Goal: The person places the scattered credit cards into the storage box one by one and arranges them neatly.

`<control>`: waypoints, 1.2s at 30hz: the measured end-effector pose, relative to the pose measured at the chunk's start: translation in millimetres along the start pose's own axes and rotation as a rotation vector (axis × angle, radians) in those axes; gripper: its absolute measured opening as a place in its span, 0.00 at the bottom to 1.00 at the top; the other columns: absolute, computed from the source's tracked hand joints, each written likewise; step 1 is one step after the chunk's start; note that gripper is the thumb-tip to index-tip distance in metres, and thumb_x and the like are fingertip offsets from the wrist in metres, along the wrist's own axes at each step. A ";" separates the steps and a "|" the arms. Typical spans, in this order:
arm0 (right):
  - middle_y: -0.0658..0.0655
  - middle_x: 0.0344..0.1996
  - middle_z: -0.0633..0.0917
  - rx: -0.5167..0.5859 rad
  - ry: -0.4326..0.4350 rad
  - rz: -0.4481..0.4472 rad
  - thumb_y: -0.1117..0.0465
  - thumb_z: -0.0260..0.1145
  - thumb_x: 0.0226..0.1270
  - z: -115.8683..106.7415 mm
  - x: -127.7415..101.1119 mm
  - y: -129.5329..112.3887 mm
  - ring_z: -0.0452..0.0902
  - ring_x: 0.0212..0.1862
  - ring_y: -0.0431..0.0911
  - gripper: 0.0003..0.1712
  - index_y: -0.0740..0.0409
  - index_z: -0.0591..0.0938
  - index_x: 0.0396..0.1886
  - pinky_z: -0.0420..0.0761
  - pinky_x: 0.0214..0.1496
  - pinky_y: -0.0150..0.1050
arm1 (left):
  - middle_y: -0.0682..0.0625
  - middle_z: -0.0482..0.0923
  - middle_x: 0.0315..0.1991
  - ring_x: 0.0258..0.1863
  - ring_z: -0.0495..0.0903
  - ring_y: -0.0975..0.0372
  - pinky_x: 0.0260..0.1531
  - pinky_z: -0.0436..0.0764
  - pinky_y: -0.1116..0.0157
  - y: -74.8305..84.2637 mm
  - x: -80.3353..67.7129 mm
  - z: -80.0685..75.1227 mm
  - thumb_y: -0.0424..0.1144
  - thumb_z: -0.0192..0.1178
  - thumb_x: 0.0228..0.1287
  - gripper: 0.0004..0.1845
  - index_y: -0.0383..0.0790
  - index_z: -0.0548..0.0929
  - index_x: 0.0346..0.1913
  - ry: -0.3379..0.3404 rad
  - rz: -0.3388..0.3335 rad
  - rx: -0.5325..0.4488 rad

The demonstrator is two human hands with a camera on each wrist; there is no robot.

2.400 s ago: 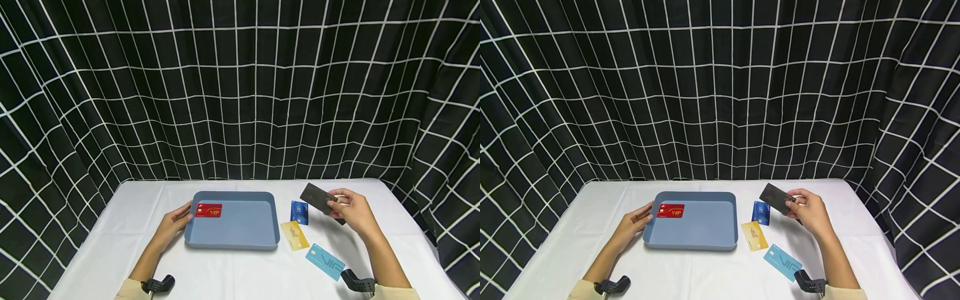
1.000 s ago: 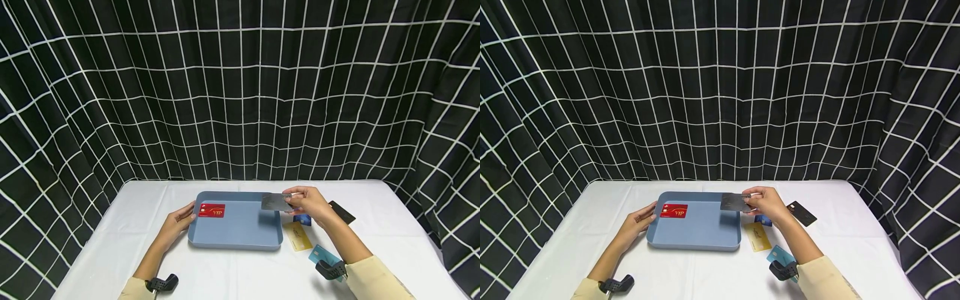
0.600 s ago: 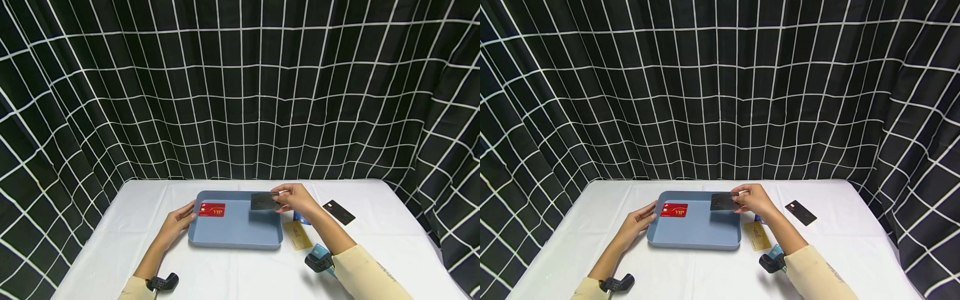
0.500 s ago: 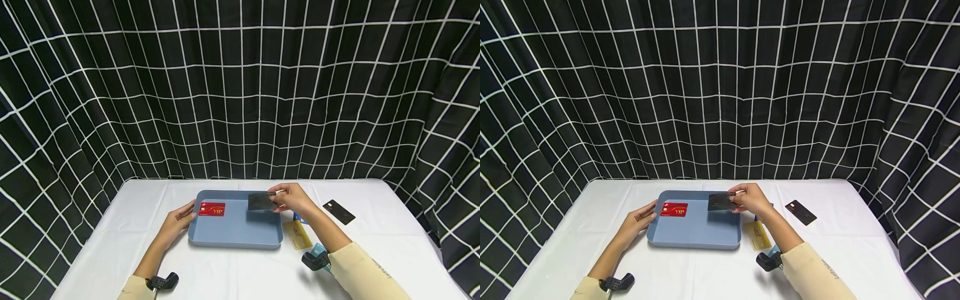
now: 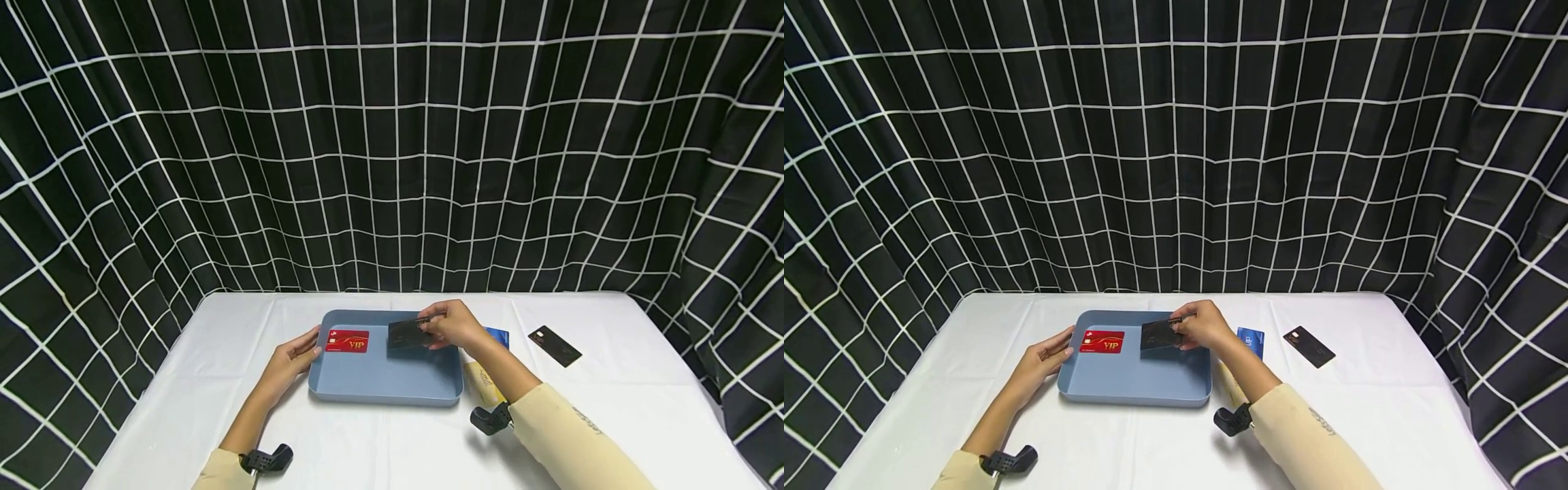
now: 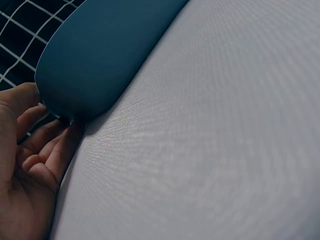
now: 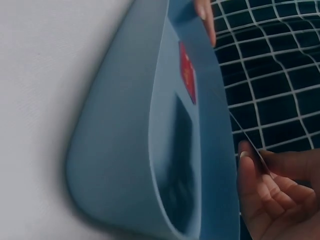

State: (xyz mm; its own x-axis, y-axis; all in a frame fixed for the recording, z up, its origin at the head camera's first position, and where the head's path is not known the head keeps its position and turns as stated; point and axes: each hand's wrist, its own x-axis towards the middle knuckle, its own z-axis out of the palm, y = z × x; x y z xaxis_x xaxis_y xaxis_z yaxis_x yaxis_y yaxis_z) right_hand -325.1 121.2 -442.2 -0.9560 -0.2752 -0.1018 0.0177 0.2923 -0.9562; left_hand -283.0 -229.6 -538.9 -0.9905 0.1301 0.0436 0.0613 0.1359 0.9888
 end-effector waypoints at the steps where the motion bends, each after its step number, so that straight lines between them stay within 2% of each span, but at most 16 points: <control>1: 0.70 0.32 0.88 0.000 0.001 0.004 0.77 0.66 0.65 2.5 1.7 -0.2 0.87 0.24 0.50 0.16 0.79 0.80 0.51 0.90 0.30 0.43 | 0.42 0.67 0.73 0.71 0.69 0.50 0.56 0.82 0.65 -0.4 -0.2 -0.1 0.38 0.61 0.74 0.30 0.40 0.68 0.75 0.002 -0.001 0.003; 7: 0.72 0.33 0.87 -0.030 0.005 0.005 0.79 0.66 0.64 13.6 10.6 1.1 0.86 0.24 0.49 0.14 0.80 0.81 0.49 0.90 0.31 0.44 | 0.42 0.67 0.73 0.71 0.70 0.49 0.55 0.83 0.65 -3.7 1.1 -1.3 0.40 0.62 0.73 0.31 0.40 0.68 0.75 -0.009 0.012 -0.003; 13: 0.78 0.36 0.86 -0.050 -0.009 -0.006 0.79 0.65 0.63 20.5 17.5 2.6 0.88 0.27 0.55 0.14 0.82 0.80 0.48 0.90 0.31 0.45 | 0.42 0.67 0.73 0.71 0.70 0.49 0.55 0.83 0.65 -6.1 4.1 -3.0 0.41 0.62 0.73 0.31 0.39 0.69 0.75 -0.019 0.036 -0.010; 20: 0.73 0.31 0.87 -0.099 -0.009 -0.005 0.80 0.66 0.62 28.9 23.3 4.8 0.88 0.27 0.59 0.11 0.80 0.82 0.45 0.89 0.28 0.44 | 0.41 0.66 0.73 0.71 0.69 0.49 0.55 0.82 0.65 -4.5 3.9 -3.1 0.41 0.62 0.73 0.31 0.38 0.68 0.75 -0.029 0.040 -0.020; 25: 0.72 0.32 0.87 -0.124 0.006 0.039 0.78 0.67 0.62 34.6 27.5 7.1 0.88 0.28 0.59 0.12 0.78 0.83 0.46 0.89 0.29 0.44 | 0.40 0.66 0.73 0.70 0.69 0.48 0.55 0.82 0.65 -3.9 2.7 -3.5 0.39 0.62 0.73 0.31 0.37 0.67 0.75 -0.029 0.039 -0.035; 36: 0.77 0.35 0.84 -0.042 0.036 0.092 0.77 0.60 0.67 44.3 29.1 8.7 0.88 0.31 0.58 0.10 0.82 0.80 0.45 0.90 0.38 0.47 | 0.41 0.66 0.73 0.71 0.69 0.49 0.56 0.82 0.66 -4.4 2.5 -3.2 0.39 0.62 0.73 0.31 0.38 0.68 0.75 -0.022 0.036 -0.031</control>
State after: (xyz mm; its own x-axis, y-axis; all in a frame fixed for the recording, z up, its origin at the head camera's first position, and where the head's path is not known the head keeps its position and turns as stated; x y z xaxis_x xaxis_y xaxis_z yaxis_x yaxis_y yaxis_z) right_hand -339.8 75.2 -465.6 -0.9608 -0.2130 -0.1776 0.0937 0.3534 -0.9308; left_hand -286.2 -233.0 -542.7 -0.9848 0.1558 0.0766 0.0929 0.0998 0.9907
